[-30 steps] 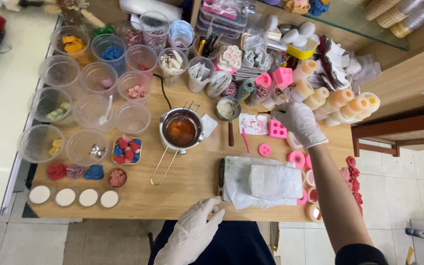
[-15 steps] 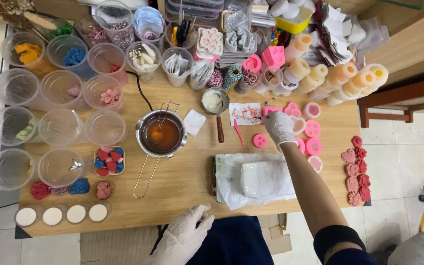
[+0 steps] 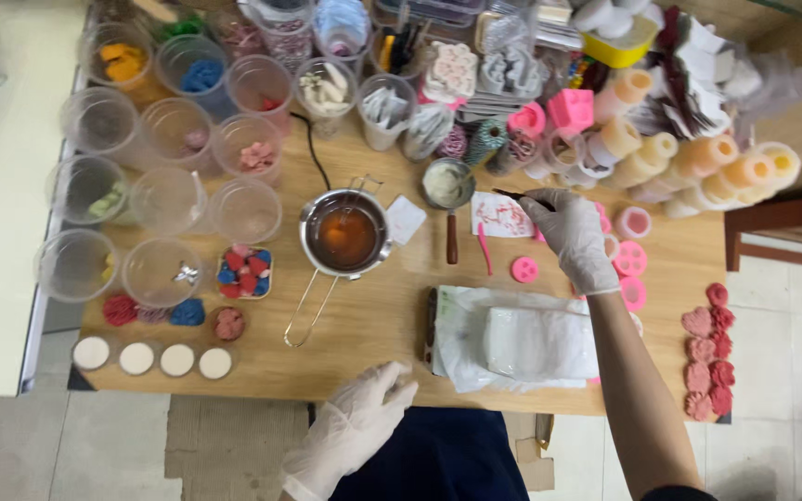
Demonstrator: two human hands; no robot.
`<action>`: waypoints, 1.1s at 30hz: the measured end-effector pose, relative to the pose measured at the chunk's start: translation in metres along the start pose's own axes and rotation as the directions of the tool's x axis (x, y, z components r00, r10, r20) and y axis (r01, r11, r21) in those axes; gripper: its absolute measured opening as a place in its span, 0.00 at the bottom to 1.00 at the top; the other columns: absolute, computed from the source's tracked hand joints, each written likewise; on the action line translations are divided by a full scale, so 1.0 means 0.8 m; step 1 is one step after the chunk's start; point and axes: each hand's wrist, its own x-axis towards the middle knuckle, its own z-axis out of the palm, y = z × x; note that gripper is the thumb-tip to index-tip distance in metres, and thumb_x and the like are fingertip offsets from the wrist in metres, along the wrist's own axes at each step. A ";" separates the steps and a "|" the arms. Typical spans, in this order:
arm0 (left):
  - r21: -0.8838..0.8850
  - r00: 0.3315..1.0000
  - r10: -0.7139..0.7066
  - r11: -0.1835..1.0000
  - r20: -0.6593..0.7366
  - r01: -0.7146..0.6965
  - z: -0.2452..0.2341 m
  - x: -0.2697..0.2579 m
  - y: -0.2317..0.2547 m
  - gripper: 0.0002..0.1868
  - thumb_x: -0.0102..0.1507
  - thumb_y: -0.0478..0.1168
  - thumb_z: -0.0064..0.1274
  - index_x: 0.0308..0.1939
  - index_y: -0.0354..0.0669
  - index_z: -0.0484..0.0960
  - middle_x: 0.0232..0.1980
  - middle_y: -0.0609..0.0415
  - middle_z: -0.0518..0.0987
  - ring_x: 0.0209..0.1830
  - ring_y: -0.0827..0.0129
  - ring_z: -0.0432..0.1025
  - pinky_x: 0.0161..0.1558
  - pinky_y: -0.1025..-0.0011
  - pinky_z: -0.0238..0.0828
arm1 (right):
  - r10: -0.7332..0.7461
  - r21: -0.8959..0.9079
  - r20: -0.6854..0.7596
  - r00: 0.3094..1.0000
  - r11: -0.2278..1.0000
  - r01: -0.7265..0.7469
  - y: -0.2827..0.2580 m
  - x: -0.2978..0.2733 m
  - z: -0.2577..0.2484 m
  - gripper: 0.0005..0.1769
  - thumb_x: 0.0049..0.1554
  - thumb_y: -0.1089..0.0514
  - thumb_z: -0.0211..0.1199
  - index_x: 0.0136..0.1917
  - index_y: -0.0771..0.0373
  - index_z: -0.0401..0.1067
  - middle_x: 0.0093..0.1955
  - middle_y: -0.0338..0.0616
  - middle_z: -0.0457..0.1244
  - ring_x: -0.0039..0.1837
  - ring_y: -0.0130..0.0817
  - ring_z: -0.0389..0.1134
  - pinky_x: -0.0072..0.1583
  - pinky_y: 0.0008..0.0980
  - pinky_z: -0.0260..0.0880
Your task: The person wears gloves and uses a spoon to scoop melted wax from a metal container into various silicone molds on a wooden table, then handles a pink silicone mold by hand.
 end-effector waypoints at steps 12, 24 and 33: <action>-0.078 0.948 0.036 0.995 -0.316 -0.063 -0.019 -0.021 -0.026 0.21 0.67 0.52 0.47 0.57 0.43 0.76 0.49 0.48 0.82 0.52 0.53 0.75 0.53 0.58 0.70 | -0.717 -0.401 0.405 0.567 0.418 0.815 -0.201 0.006 0.124 0.11 0.52 0.46 0.68 0.49 0.46 0.81 0.39 0.40 0.67 0.44 0.41 0.71 0.43 0.44 0.69; -0.165 0.972 -0.057 0.986 -0.229 0.020 -0.043 -0.038 -0.019 0.22 0.68 0.52 0.44 0.59 0.43 0.75 0.49 0.50 0.81 0.49 0.58 0.77 0.51 0.61 0.72 | -0.699 -0.492 0.485 0.525 0.278 0.825 -0.206 0.023 0.157 0.12 0.53 0.41 0.66 0.41 0.49 0.80 0.38 0.38 0.68 0.44 0.40 0.70 0.46 0.44 0.66; -0.173 0.961 0.003 0.984 -0.277 -0.053 -0.035 -0.037 -0.027 0.20 0.68 0.51 0.47 0.58 0.43 0.75 0.49 0.48 0.81 0.48 0.55 0.77 0.49 0.60 0.72 | -0.723 -0.394 0.465 0.510 0.347 0.851 -0.206 0.025 0.126 0.12 0.57 0.44 0.63 0.46 0.52 0.79 0.42 0.40 0.67 0.47 0.43 0.69 0.44 0.45 0.66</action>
